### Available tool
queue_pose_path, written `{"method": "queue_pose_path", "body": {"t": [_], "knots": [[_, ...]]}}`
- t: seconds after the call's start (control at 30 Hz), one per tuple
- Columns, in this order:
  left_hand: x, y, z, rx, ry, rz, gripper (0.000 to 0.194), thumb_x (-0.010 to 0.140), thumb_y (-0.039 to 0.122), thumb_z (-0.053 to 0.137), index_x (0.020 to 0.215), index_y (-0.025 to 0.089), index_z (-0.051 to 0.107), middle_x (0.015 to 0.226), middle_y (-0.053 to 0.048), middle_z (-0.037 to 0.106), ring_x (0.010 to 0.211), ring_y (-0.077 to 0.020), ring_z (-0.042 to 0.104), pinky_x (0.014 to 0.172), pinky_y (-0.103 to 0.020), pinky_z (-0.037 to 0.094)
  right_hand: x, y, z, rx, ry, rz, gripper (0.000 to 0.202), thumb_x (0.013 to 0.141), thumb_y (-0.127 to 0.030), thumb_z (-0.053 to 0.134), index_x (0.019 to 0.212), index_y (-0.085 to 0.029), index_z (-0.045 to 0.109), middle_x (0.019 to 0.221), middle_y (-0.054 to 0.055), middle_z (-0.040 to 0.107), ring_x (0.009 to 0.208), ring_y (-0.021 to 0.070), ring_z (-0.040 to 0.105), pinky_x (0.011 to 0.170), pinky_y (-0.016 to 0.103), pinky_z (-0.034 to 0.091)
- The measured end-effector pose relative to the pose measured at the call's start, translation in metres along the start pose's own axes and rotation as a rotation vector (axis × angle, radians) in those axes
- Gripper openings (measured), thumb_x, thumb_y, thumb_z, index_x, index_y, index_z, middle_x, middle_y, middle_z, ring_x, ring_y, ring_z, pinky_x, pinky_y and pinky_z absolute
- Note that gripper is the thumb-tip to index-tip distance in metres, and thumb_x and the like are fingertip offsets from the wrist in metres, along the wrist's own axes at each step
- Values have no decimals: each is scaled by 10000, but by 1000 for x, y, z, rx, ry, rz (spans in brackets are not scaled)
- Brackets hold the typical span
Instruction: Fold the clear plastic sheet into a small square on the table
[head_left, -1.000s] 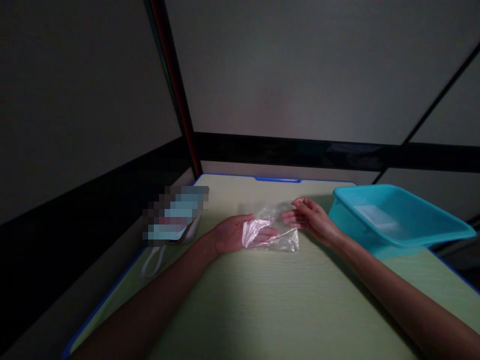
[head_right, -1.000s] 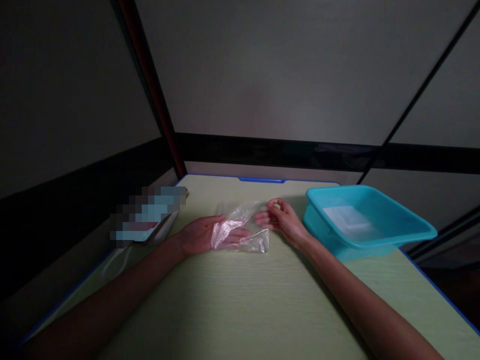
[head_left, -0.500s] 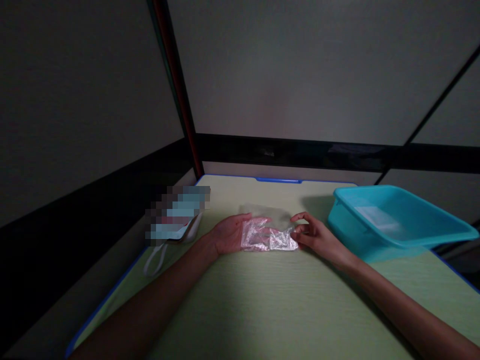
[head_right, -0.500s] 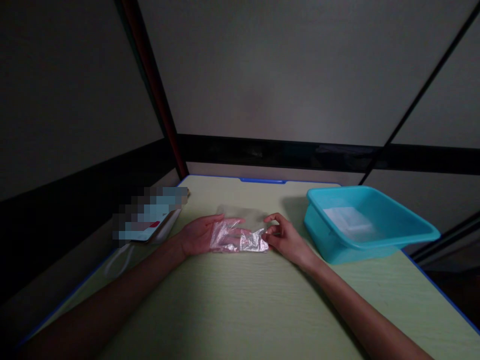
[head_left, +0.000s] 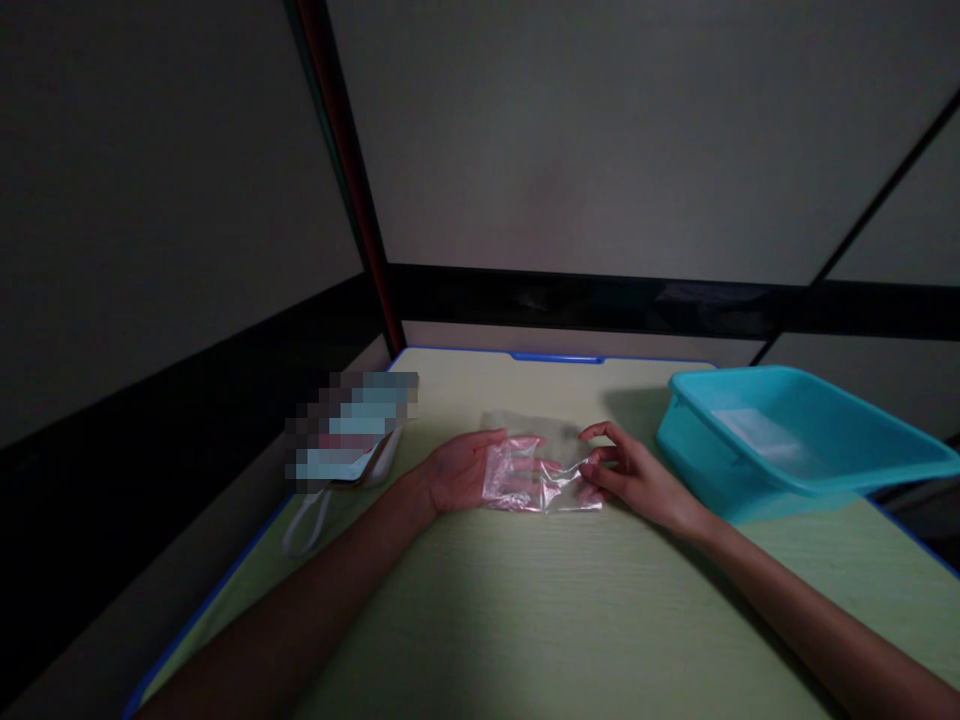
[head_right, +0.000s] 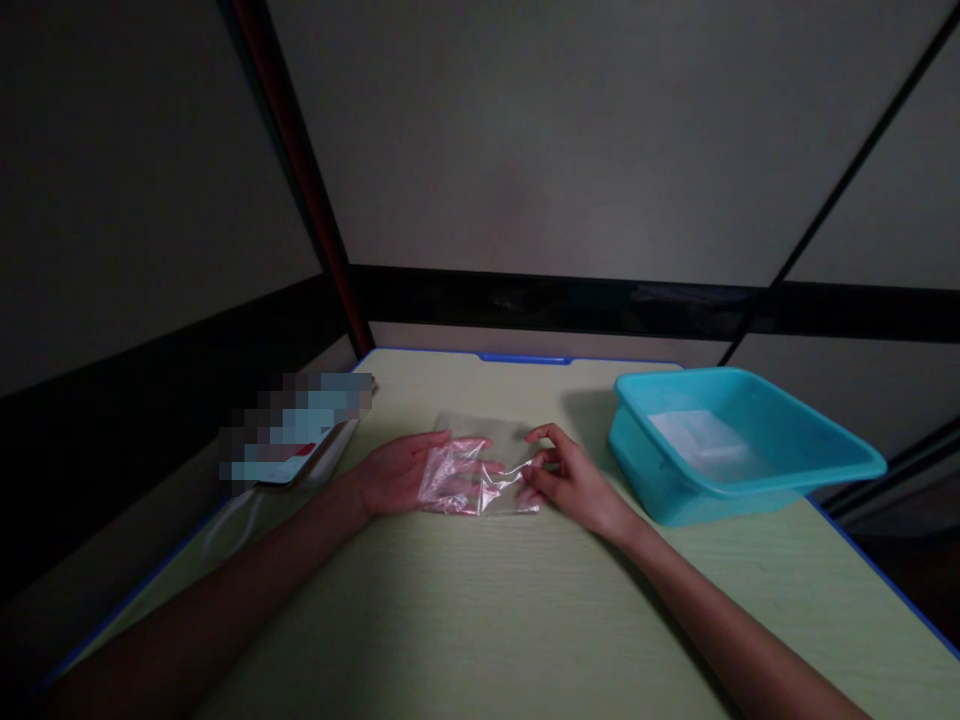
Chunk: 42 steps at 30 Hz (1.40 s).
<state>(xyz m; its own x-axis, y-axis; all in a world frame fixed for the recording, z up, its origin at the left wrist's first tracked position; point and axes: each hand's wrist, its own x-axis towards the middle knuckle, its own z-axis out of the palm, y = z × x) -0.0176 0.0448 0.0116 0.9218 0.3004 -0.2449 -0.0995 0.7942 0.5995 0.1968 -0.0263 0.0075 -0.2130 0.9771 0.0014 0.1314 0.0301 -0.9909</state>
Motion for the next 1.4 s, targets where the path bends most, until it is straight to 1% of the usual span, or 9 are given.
{"method": "queue_pose_path", "body": {"t": [0.3, 0.6, 0.7, 0.9, 0.97, 1.03, 1.13, 1.27, 1.4], "knots": [[0, 0, 0, 2, -13, 24, 470, 814, 305, 351, 1233, 107, 272, 1125, -180, 504, 1003, -286, 509, 881, -476, 266, 7, 2, -4, -72, 78, -92, 383, 664, -190, 562, 1025, -188, 433, 934, 52, 579, 798, 156, 574, 725, 325, 465], [-1, 2, 4, 50, 73, 207, 451, 766, 246, 421, 1187, 106, 340, 1093, -140, 530, 1007, -252, 506, 908, -419, 276, 6, 1, -2, -62, 81, -81, 372, 652, -148, 554, 1009, -187, 461, 935, 54, 581, 753, 156, 594, 719, 346, 488], [-1, 6, 8, 144, 219, 321, 443, 746, 210, 434, 1171, 119, 348, 1123, -128, 513, 990, -228, 519, 899, -384, 310, 5, 1, -2, -77, 81, -88, 377, 659, -151, 548, 1023, -183, 456, 943, 59, 580, 765, 156, 588, 733, 348, 478], [9, 7, 4, 529, 706, 672, 592, 650, 79, 508, 1205, 129, 308, 1303, -117, 317, 1150, -194, 360, 937, -285, 279, 5, 4, -2, -188, 125, -128, 313, 712, -180, 509, 1024, -171, 479, 903, 54, 591, 755, 155, 576, 688, 308, 478], [11, 7, -1, 718, 844, 758, 566, 639, 64, 487, 1181, 123, 339, 1279, -114, 345, 1134, -184, 374, 913, -271, 305, 5, 4, -3, -256, 146, -155, 290, 724, -195, 503, 1013, -168, 495, 859, 45, 598, 739, 156, 572, 670, 295, 471], [10, 8, -7, 911, 999, 803, 509, 641, 77, 472, 1138, 135, 385, 1192, -102, 429, 1036, -179, 455, 845, -270, 365, 5, 5, -4, -319, 165, -174, 276, 730, -208, 500, 1003, -166, 507, 817, 37, 602, 722, 157, 564, 649, 284, 460], [5, 8, -12, 1190, 1201, 773, 430, 650, 101, 462, 1077, 148, 438, 956, -61, 542, 794, -156, 533, 710, -257, 413, 6, 5, -4, -384, 181, -175, 262, 732, -219, 486, 985, -157, 514, 743, 22, 588, 660, 148, 545, 587, 263, 437], [1, 7, -15, 1418, 1282, 641, 363, 666, 120, 451, 1026, 166, 471, 664, 10, 536, 629, -144, 519, 605, -240, 393, 6, 7, -3, -426, 201, -166, 262, 718, -218, 479, 970, -151, 503, 637, -11, 542, 564, 124, 500, 524, 237, 395], [0, 4, -17, 1503, 1256, 575, 360, 665, 136, 476, 1023, 179, 473, 594, 35, 523, 594, -139, 512, 581, -232, 371, 6, 7, 0, -440, 219, -150, 268, 706, -230, 476, 959, -146, 493, 586, -25, 513, 516, 114, 465, 477, 225, 358]]}}
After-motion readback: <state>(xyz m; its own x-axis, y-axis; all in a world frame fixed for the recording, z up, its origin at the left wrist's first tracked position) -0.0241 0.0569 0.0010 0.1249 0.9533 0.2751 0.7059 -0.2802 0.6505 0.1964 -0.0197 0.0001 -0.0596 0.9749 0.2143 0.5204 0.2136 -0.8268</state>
